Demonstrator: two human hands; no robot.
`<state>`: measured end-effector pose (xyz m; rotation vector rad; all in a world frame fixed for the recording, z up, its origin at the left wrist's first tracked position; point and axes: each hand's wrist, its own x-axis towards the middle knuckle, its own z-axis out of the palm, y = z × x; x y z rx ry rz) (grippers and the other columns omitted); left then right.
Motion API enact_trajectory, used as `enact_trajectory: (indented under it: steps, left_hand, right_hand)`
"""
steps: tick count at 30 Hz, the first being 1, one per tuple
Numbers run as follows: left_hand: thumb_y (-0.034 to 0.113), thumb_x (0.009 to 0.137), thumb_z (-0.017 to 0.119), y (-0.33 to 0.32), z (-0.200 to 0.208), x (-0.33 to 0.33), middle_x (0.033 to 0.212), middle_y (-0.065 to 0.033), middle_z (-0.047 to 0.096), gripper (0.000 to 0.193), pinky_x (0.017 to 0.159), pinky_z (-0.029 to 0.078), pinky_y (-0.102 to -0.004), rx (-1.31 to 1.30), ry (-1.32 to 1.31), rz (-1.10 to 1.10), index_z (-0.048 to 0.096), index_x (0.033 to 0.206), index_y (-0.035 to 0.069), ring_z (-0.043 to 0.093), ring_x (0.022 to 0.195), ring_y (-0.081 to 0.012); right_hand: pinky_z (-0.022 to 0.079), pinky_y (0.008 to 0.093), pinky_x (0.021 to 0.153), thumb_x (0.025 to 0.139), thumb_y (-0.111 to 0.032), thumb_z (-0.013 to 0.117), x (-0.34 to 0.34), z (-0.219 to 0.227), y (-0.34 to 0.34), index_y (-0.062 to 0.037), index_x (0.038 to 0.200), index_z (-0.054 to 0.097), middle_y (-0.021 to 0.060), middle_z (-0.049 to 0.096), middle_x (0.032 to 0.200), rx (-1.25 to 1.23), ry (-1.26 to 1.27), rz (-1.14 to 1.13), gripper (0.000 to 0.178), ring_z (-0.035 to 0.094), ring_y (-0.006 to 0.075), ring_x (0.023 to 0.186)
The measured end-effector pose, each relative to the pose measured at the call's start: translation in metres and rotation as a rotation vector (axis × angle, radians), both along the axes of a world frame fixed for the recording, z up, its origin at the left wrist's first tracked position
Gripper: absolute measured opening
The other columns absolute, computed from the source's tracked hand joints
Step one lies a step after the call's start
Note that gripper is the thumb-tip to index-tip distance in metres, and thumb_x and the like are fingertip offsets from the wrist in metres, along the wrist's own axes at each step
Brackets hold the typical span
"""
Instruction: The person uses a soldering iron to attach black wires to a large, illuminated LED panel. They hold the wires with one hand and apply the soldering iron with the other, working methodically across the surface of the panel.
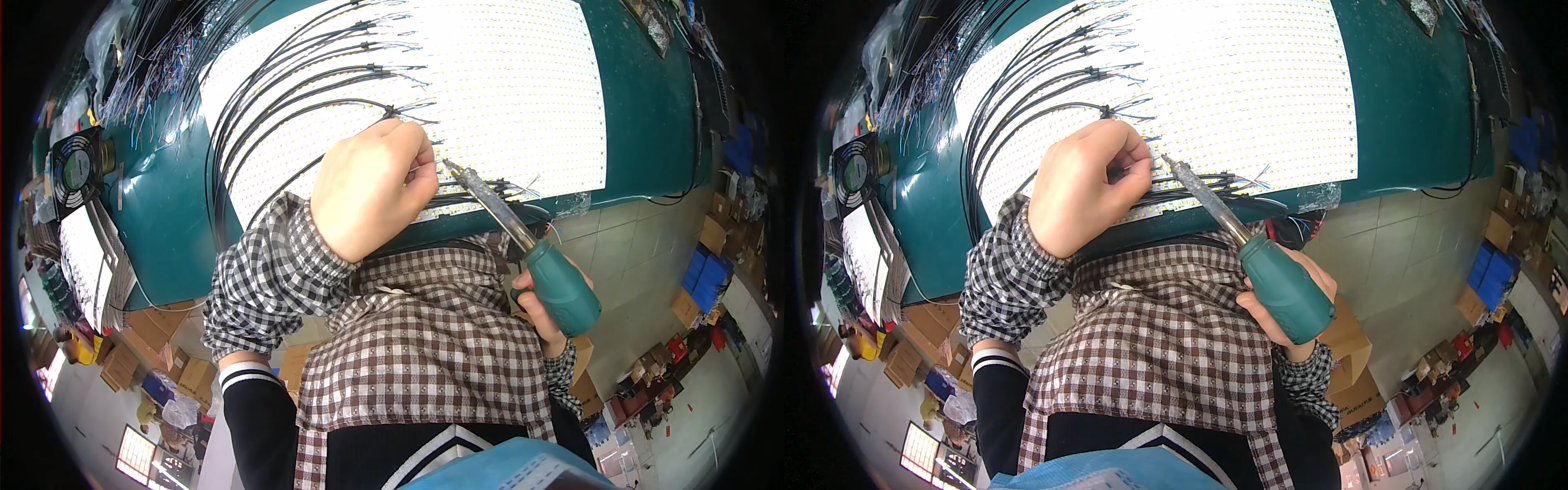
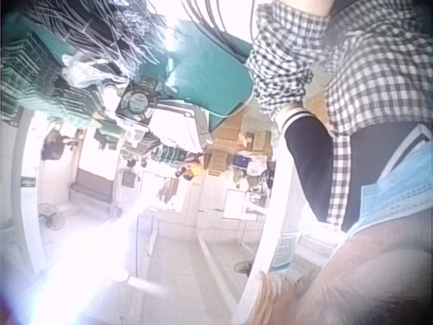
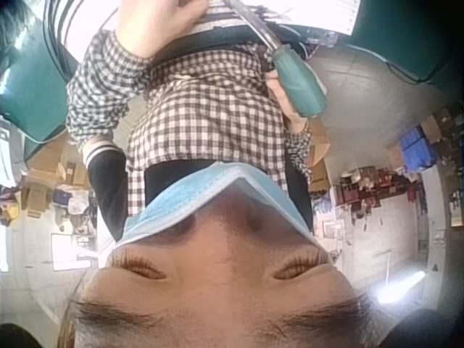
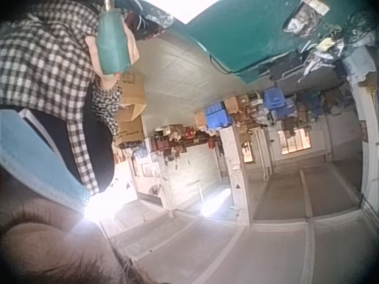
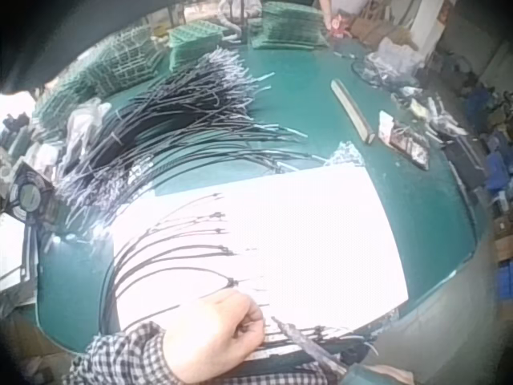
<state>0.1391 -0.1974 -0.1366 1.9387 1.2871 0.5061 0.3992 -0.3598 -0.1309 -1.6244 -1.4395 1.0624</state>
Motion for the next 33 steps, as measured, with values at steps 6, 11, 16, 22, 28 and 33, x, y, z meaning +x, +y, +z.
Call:
enact_trajectory:
  steps: [6,11,16,22,28,33]
  left_hand:
    - [0.009,0.083,0.070,0.000,-0.001,0.000,0.078,-0.0132,0.065,0.009,0.061,0.053,-0.0454,0.008,-0.003,-0.004,0.062,0.081,0.005,0.066,0.069,-0.0359]
    - [0.009,0.083,0.070,0.000,0.001,0.000,0.079,-0.0134,0.066,0.009,0.061,0.053,-0.0454,-0.013,0.002,-0.005,0.062,0.081,0.005,0.066,0.070,-0.0361]
    - [0.008,0.085,0.069,-0.001,0.004,-0.002,0.082,-0.0139,0.066,0.007,0.065,0.053,-0.0445,-0.032,-0.024,-0.005,0.063,0.084,0.005,0.067,0.075,-0.0357]
    - [0.000,0.086,0.074,0.001,0.004,-0.017,0.093,-0.0120,0.069,0.014,0.070,0.055,-0.0335,-0.093,-0.110,-0.144,0.069,0.099,0.001,0.069,0.078,-0.0245]
    - [0.001,0.088,0.073,-0.008,0.010,-0.006,0.089,-0.0129,0.067,0.012,0.068,0.054,-0.0378,0.066,0.016,-0.091,0.066,0.097,0.003,0.068,0.077,-0.0322]
    - [0.001,0.088,0.072,-0.008,0.010,-0.006,0.088,-0.0126,0.066,0.009,0.068,0.054,-0.0390,0.076,0.008,-0.086,0.065,0.095,0.003,0.068,0.076,-0.0328]
  right_hand:
    - [0.058,0.0322,0.074,0.080,-0.038,0.091,0.002,-0.001,-0.004,0.0051,0.120,0.070,0.0031,0.076,0.082,0.026,-0.002,-0.027,0.063,0.073,0.0182,0.076]
    - [0.058,0.0323,0.075,0.082,-0.039,0.090,0.002,-0.001,-0.005,0.0048,0.120,0.070,0.0022,0.076,0.081,0.015,0.014,-0.041,0.061,0.073,0.0175,0.077]
    - [0.059,0.0323,0.076,0.083,-0.036,0.089,0.009,-0.003,-0.004,0.0052,0.118,0.070,0.0049,0.077,0.087,0.031,-0.030,0.041,0.058,0.074,0.0173,0.077]
    - [0.062,0.0291,0.074,0.082,-0.027,0.091,0.006,-0.007,-0.009,0.0095,0.121,0.065,0.0125,0.077,0.098,-0.041,0.188,-0.092,0.059,0.075,0.0173,0.081]
    - [0.064,0.0295,0.074,0.082,-0.028,0.091,0.007,-0.004,-0.008,0.0110,0.124,0.063,0.0173,0.077,0.102,-0.068,0.215,-0.095,0.064,0.076,0.0194,0.084]
    - [0.064,0.0296,0.073,0.082,-0.028,0.091,0.007,-0.005,-0.009,0.0109,0.125,0.062,0.0174,0.077,0.102,-0.058,0.226,-0.106,0.065,0.076,0.0190,0.083]
